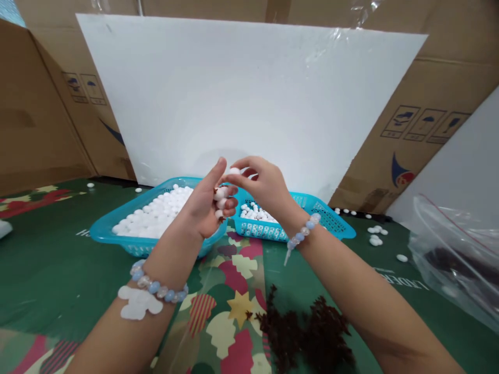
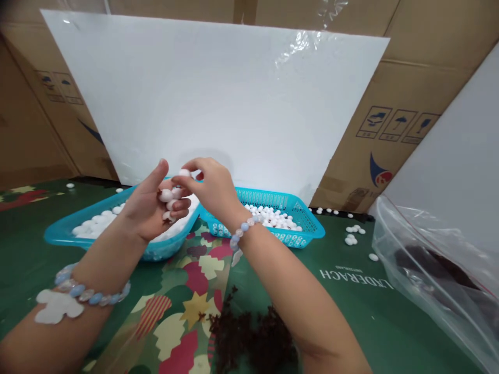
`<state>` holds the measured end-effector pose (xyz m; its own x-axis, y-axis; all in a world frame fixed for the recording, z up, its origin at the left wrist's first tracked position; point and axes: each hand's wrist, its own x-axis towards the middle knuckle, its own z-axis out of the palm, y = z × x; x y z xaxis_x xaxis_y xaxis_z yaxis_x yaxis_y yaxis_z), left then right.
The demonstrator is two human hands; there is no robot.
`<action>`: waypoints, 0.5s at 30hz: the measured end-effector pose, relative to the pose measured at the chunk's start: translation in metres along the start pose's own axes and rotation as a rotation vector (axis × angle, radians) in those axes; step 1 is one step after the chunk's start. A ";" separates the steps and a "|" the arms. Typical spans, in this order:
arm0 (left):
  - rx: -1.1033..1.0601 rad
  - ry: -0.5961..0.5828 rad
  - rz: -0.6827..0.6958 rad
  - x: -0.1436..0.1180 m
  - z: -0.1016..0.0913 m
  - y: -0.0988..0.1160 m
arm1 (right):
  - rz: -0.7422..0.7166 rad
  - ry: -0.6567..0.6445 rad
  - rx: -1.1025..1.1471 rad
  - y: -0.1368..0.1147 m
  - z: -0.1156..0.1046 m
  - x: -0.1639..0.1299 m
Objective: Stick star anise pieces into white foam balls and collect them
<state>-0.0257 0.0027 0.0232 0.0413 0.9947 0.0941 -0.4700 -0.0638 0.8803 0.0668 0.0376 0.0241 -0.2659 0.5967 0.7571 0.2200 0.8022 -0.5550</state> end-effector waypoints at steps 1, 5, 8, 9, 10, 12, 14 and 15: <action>-0.025 0.024 0.008 0.001 -0.001 0.000 | 0.032 0.053 0.086 0.001 -0.002 -0.003; -0.192 0.193 0.074 0.004 -0.001 -0.003 | 0.005 -0.016 0.220 0.003 -0.006 -0.018; -0.255 0.247 0.101 0.006 0.002 -0.007 | -0.082 -0.174 0.154 0.004 -0.002 -0.027; -0.267 0.257 0.102 0.006 0.004 -0.009 | -0.117 -0.188 0.114 0.005 0.000 -0.028; -0.280 0.264 0.100 0.005 0.007 -0.011 | -0.168 -0.183 0.050 0.006 0.002 -0.029; -0.309 0.275 0.094 0.005 0.010 -0.015 | -0.279 -0.136 -0.097 0.009 0.005 -0.028; -0.351 0.295 0.112 0.004 0.013 -0.018 | -0.345 -0.072 -0.189 0.013 0.006 -0.027; -0.376 0.308 0.132 0.004 0.014 -0.019 | -0.357 -0.043 -0.207 0.015 0.006 -0.027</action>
<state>-0.0042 0.0068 0.0134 -0.2758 0.9612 0.0017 -0.7413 -0.2138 0.6362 0.0714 0.0334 -0.0068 -0.3980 0.2856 0.8718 0.2894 0.9409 -0.1762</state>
